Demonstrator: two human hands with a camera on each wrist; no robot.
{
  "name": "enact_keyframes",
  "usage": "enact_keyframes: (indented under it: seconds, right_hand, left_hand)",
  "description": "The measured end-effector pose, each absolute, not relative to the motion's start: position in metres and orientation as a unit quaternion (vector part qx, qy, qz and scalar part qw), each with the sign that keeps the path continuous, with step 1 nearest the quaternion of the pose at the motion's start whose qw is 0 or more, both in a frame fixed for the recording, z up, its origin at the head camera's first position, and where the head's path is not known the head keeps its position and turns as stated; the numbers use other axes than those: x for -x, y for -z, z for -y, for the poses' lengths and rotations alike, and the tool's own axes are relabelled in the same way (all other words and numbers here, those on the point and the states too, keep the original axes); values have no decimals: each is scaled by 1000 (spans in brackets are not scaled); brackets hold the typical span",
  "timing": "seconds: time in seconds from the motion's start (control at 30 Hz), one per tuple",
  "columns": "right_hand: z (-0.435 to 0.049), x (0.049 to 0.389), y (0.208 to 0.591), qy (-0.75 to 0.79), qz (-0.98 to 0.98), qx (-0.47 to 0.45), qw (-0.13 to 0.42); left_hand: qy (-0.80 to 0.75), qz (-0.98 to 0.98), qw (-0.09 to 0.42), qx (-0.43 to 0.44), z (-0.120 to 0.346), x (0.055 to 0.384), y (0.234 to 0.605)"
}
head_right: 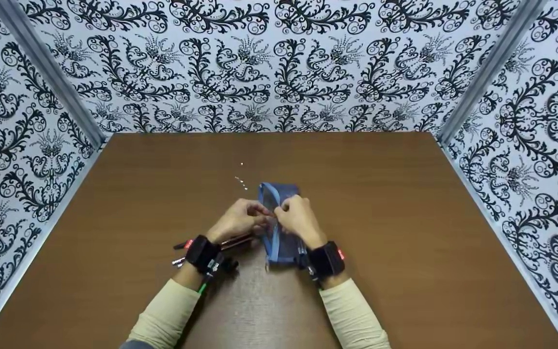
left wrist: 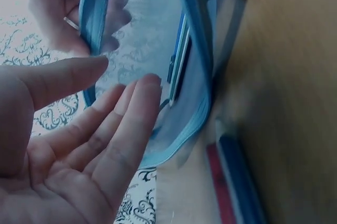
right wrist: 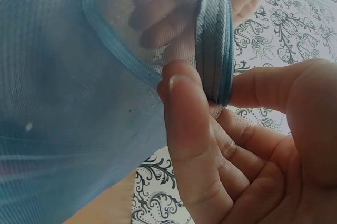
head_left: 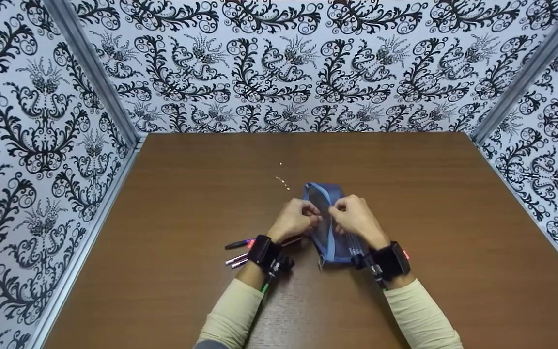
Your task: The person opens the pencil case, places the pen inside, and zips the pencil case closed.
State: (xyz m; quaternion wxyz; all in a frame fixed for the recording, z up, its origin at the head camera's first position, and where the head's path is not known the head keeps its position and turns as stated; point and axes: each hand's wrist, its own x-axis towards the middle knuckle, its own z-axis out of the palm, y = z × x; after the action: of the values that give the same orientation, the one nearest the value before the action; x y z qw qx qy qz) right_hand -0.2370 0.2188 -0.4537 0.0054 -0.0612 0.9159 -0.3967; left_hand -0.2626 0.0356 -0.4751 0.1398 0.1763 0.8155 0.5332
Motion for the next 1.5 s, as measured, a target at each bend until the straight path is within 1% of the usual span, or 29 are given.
enact_keyframes:
  seconds: [0.17, 0.37, 0.47, 0.67, 0.83, 0.93, 1.1, 1.33, 1.43, 1.5]
  right_hand:
    - [-219, 236, 453, 393, -918, 57, 8]
    - [-219, 236, 453, 390, -919, 55, 7]
    - [-219, 236, 453, 394, -918, 56, 7]
    - [-219, 236, 453, 397, -916, 60, 3]
    - [-218, 236, 452, 396, -916, 58, 1]
    - [-218, 236, 452, 395, -917, 60, -1]
    - [-219, 235, 453, 394, -917, 62, -3]
    - [-219, 235, 454, 396, -916, 66, 3]
    - [-219, 235, 453, 395, -916, 65, 4]
    - [-219, 235, 453, 396, -916, 65, 6]
  left_hand:
    - [-511, -826, 129, -201, -29, 266, 473]
    - [-443, -864, 85, -224, -21, 270, 468]
    - [-433, -867, 71, -234, -16, 272, 465]
    - [-448, -857, 74, -246, -5, 273, 462]
    - [-436, -859, 65, -261, 3, 275, 460]
    - [-425, -864, 68, -262, 7, 276, 458]
    - [-406, -876, 76, -251, 16, 277, 455]
    - [-372, -896, 72, -233, 28, 279, 456]
    - [-349, -905, 82, -229, 30, 280, 456]
    - [-329, -912, 98, -225, 32, 279, 455]
